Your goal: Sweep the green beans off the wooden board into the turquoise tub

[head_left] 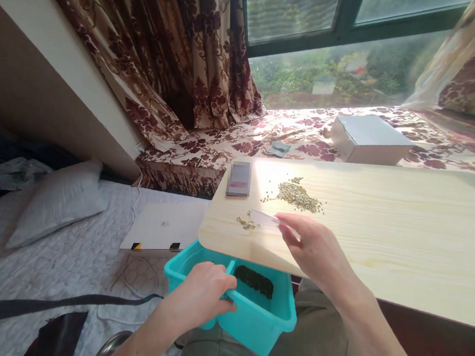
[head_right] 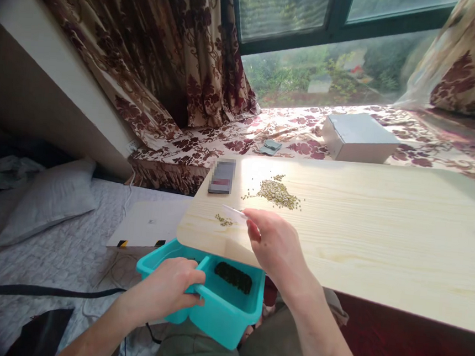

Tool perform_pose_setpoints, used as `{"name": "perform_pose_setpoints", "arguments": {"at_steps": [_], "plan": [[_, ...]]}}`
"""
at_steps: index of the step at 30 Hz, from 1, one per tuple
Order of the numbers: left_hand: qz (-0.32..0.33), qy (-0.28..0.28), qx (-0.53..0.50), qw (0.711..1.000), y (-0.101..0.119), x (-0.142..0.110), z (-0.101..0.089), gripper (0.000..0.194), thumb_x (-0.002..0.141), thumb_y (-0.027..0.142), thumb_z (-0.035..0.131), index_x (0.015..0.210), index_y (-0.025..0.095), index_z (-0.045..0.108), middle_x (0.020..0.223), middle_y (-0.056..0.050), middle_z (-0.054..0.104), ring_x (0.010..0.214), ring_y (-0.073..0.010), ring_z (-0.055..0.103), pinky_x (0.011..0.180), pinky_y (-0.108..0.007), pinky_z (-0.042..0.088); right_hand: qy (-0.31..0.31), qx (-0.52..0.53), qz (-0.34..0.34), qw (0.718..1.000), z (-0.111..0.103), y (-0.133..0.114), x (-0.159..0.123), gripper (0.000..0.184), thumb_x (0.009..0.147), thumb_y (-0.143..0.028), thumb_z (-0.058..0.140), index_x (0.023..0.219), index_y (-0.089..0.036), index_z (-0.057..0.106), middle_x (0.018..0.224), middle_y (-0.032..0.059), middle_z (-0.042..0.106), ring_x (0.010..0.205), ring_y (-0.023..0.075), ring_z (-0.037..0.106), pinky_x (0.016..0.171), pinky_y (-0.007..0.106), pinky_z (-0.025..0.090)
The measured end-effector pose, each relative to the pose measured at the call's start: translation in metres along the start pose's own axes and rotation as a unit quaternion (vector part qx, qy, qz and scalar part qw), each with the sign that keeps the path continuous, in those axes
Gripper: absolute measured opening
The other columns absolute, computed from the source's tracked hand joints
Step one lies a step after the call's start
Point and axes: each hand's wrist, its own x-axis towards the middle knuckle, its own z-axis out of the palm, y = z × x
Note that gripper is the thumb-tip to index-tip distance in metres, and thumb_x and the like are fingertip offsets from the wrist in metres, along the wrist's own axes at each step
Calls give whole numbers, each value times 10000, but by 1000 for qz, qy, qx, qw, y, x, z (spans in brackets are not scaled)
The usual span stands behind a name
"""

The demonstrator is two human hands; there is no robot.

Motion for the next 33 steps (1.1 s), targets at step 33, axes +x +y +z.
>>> {"name": "perform_pose_setpoints", "arguments": {"at_steps": [33], "plan": [[-52, 7, -57, 997, 23, -21, 10, 283, 870, 434, 819, 808, 212, 655, 847, -15, 605, 909, -245, 590, 785, -313, 421, -33, 16, 24, 999, 17, 8, 0, 289, 879, -189, 539, 988, -288, 787, 963, 26, 814, 795, 197, 746, 631, 276, 549]]}}
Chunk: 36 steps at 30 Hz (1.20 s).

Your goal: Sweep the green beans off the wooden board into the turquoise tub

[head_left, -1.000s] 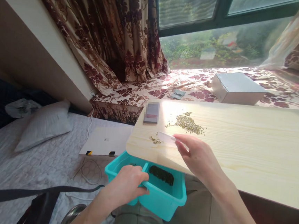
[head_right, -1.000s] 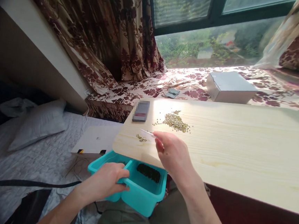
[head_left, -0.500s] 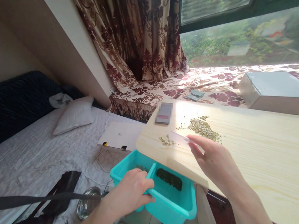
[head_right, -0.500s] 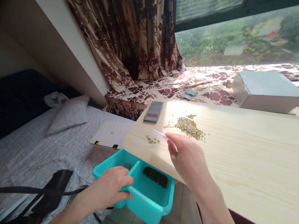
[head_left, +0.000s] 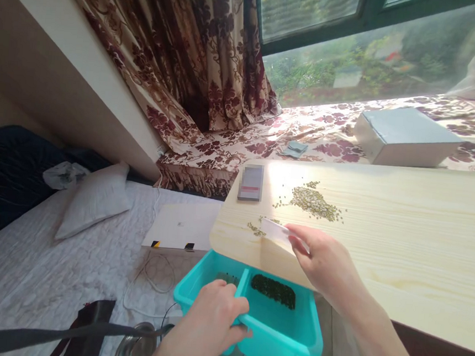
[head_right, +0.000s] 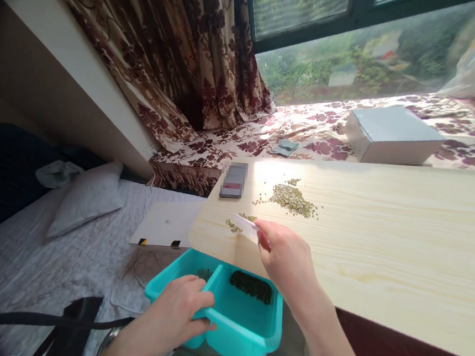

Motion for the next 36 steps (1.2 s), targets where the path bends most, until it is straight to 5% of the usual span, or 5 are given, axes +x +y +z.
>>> {"name": "perform_pose_setpoints", "arguments": {"at_steps": [36], "plan": [[15, 2, -19, 1000, -5, -1, -3, 259, 875, 412, 816, 813, 210, 666, 854, -20, 621, 921, -253, 592, 845, -341, 455, -16, -19, -19, 1000, -11, 3, -4, 289, 890, -235, 535, 1028, -282, 784, 948, 17, 817, 766, 210, 758, 594, 279, 539]]}}
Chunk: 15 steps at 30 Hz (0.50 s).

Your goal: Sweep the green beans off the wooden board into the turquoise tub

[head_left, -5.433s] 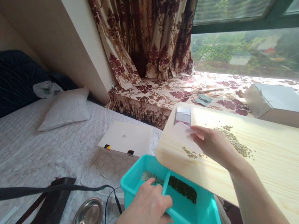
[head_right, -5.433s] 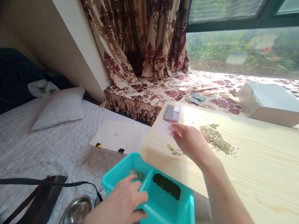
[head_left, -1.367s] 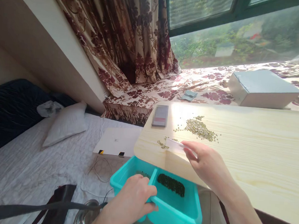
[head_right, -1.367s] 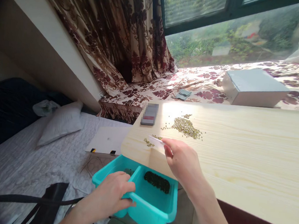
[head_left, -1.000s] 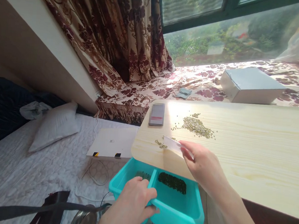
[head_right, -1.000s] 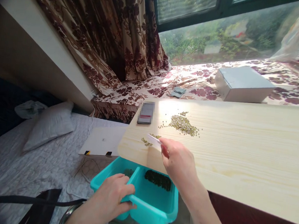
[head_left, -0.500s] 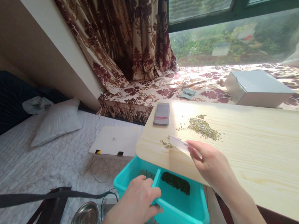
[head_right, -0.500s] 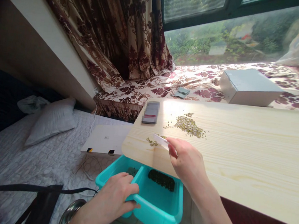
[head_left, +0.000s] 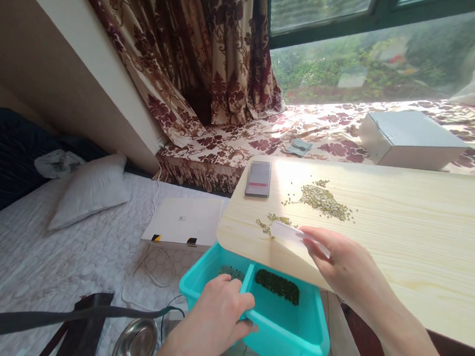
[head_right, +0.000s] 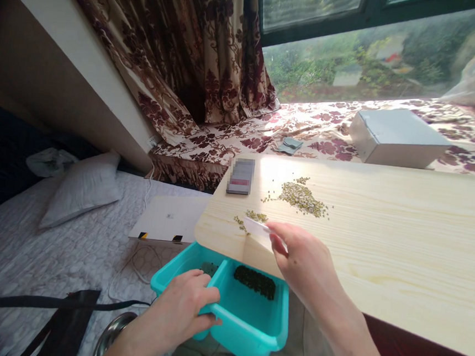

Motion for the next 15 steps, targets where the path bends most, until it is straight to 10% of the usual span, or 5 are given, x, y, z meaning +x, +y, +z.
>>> {"name": "perform_pose_setpoints", "arguments": {"at_steps": [15], "plan": [[-44, 25, 3, 999, -24, -23, 10, 167, 870, 289, 829, 859, 196, 690, 890, -31, 622, 950, -256, 590, 886, -361, 467, -22, 51, 1, 998, -5, 2, -5, 298, 891, -274, 523, 1021, -261, 791, 926, 30, 817, 745, 214, 759, 562, 274, 533]]}}
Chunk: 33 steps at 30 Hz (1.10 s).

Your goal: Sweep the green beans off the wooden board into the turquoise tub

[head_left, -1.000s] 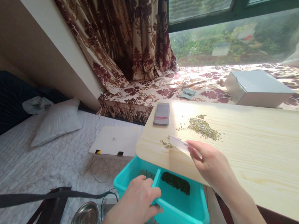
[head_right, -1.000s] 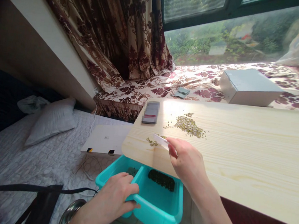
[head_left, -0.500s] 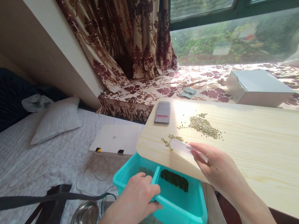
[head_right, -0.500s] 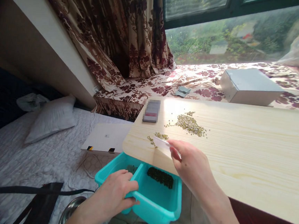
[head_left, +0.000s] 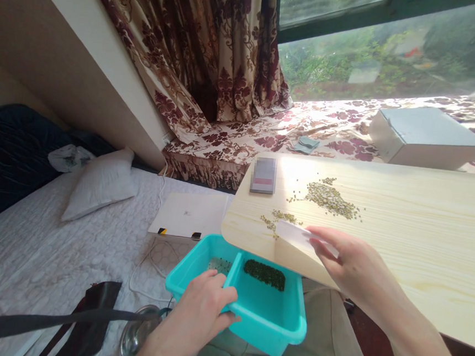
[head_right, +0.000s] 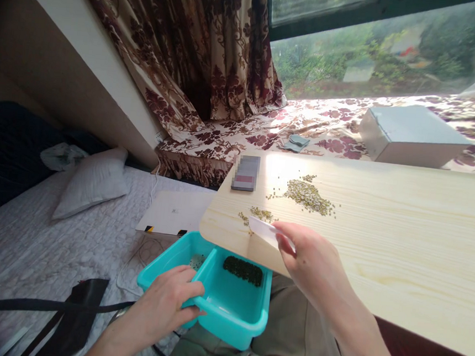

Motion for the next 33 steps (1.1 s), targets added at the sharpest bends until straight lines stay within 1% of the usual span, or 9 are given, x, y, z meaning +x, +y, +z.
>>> {"name": "perform_pose_setpoints", "arguments": {"at_steps": [4, 8, 14, 16, 18, 20, 25, 29, 33], "plan": [[2, 4, -3, 1000, -1, -2, 0, 172, 873, 282, 827, 847, 190, 683, 881, -27, 619, 944, -249, 592, 895, -360, 469, -14, 20, -9, 1000, 0, -2, 1, 297, 898, -264, 517, 1020, -259, 787, 896, 24, 816, 735, 202, 757, 562, 259, 534], [1, 3, -1, 1000, -2, -4, -1, 181, 877, 297, 824, 841, 191, 681, 885, -27, 623, 953, -252, 596, 890, -362, 476, -7, 20, -14, 1000, 7, -6, 2, 287, 908, -270, 523, 1030, -259, 782, 963, 34, 816, 788, 210, 763, 609, 269, 558], [-12, -5, 12, 1000, -2, -6, -5, 183, 884, 308, 816, 835, 195, 682, 897, -31, 633, 957, -257, 598, 873, -362, 479, -57, 75, -57, 994, 6, -18, -5, 300, 931, -251, 489, 1009, -284, 777, 941, 4, 814, 793, 185, 758, 626, 251, 562], [-11, -4, 12, 1000, -3, -6, -5, 187, 884, 313, 816, 832, 196, 680, 889, -29, 630, 953, -257, 596, 866, -360, 478, -29, 70, -37, 996, 4, -14, -3, 295, 929, -286, 503, 1032, -275, 780, 947, 19, 814, 781, 197, 759, 620, 261, 564], [-11, 1, 10, 1000, -3, -6, -5, 186, 885, 312, 815, 830, 198, 678, 880, -26, 625, 949, -255, 594, 869, -359, 474, 19, 39, -2, 999, 4, -4, 2, 295, 904, -305, 530, 1044, -253, 785, 930, 44, 814, 765, 222, 760, 609, 282, 563], [-9, 6, 7, 1000, -4, -6, -5, 186, 884, 308, 816, 827, 197, 677, 872, -24, 621, 943, -251, 592, 873, -355, 470, 41, 6, 22, 999, 7, 6, 10, 297, 871, -303, 554, 1034, -236, 793, 912, 58, 813, 752, 241, 761, 600, 298, 558], [-10, 2, 9, 1000, -4, -5, -7, 178, 880, 301, 820, 836, 195, 684, 871, -29, 624, 942, -254, 594, 859, -349, 465, 22, -6, 40, 999, 14, 16, 20, 307, 845, -296, 561, 1041, -250, 793, 901, 38, 815, 762, 238, 763, 627, 300, 554], [-12, 1, 10, 1000, -4, -5, -7, 174, 878, 303, 823, 848, 196, 689, 890, -34, 633, 950, -258, 597, 842, -347, 460, 15, 16, 33, 999, 12, 11, 22, 308, 840, -296, 559, 1037, -253, 792, 896, 30, 815, 758, 229, 759, 634, 297, 550], [-9, 3, 6, 1000, -5, -6, -6, 178, 877, 305, 825, 845, 198, 686, 891, -32, 635, 949, -258, 599, 819, -343, 455, 16, 6, 28, 999, 10, 5, 26, 295, 829, -274, 555, 999, -260, 796, 845, 23, 809, 694, 209, 739, 594, 283, 534]]}}
